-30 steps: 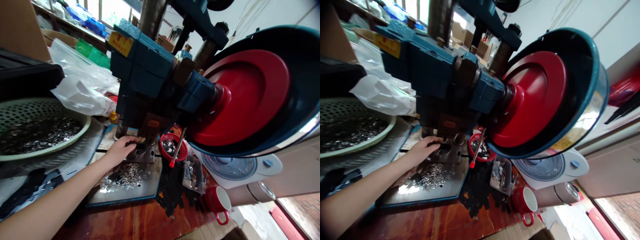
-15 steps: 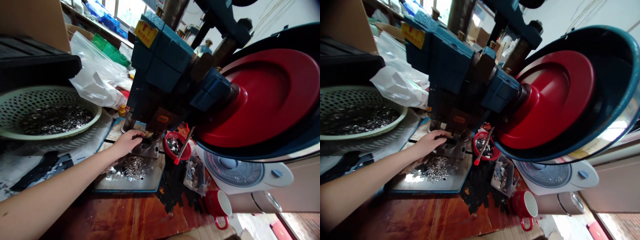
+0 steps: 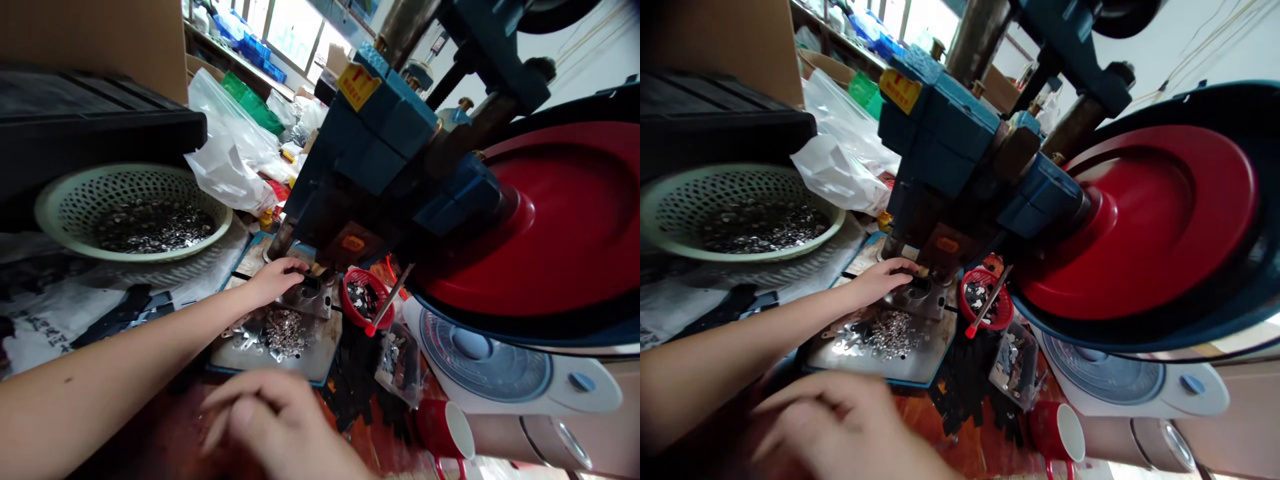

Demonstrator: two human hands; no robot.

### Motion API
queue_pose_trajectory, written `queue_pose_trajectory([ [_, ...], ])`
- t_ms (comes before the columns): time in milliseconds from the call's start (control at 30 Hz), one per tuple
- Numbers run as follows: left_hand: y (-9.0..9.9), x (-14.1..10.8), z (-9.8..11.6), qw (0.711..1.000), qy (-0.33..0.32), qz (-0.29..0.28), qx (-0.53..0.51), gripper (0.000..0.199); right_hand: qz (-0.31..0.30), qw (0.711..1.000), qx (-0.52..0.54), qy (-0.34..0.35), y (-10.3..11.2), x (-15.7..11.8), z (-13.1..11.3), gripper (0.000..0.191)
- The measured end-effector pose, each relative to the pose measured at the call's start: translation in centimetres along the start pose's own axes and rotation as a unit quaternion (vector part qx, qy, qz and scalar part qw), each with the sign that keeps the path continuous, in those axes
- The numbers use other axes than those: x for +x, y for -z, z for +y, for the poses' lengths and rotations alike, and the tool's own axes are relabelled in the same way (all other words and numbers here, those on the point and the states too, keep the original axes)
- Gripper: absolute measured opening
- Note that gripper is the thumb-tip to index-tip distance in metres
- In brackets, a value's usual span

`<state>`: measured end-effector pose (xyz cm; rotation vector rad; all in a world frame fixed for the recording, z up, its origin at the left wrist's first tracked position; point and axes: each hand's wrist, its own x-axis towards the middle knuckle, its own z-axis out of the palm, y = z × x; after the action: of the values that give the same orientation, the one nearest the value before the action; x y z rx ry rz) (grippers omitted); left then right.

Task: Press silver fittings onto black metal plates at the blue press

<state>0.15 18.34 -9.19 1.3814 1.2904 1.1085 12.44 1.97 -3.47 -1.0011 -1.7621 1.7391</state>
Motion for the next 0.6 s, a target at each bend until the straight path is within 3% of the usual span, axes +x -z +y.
queue_pose_trajectory([
  [33,0.1,-0.1,0.0,1.0,0.0,-0.001,-0.006,0.036,0.097,0.99,-0.093,0.046,1.6,1.2,0.6,0.023],
  [67,0.2,-0.1,0.0,1.0,-0.001,-0.002,-0.011,0.036,0.197,0.958,-0.186,0.091,3.2,2.5,1.4,0.022],
  [100,0.2,-0.1,0.1,1.0,-0.003,-0.002,-0.015,0.036,0.256,0.922,-0.264,0.118,4.9,3.6,2.1,0.024],
  [200,0.4,-0.1,0.1,1.0,-0.01,0.002,-0.021,0.036,0.336,0.832,-0.409,0.167,9.1,6.2,4.0,0.026],
  [300,0.4,0.1,0.0,0.999,-0.016,0.008,-0.028,0.035,0.331,0.788,-0.483,0.189,10.7,7.4,4.8,0.031],
  [433,1.2,-0.2,0.3,0.999,-0.014,0.022,-0.032,0.036,0.317,0.78,-0.51,0.177,10.3,7.9,5.0,0.03],
  [533,2.9,-1.9,0.7,0.999,-0.013,0.049,0.007,0.034,0.318,0.809,-0.46,0.181,10.2,8.3,5.5,0.03],
  [600,4.2,-3.8,0.7,0.992,-0.025,0.074,0.097,0.03,0.323,0.83,-0.411,0.192,10.4,8.5,5.9,0.03],
])
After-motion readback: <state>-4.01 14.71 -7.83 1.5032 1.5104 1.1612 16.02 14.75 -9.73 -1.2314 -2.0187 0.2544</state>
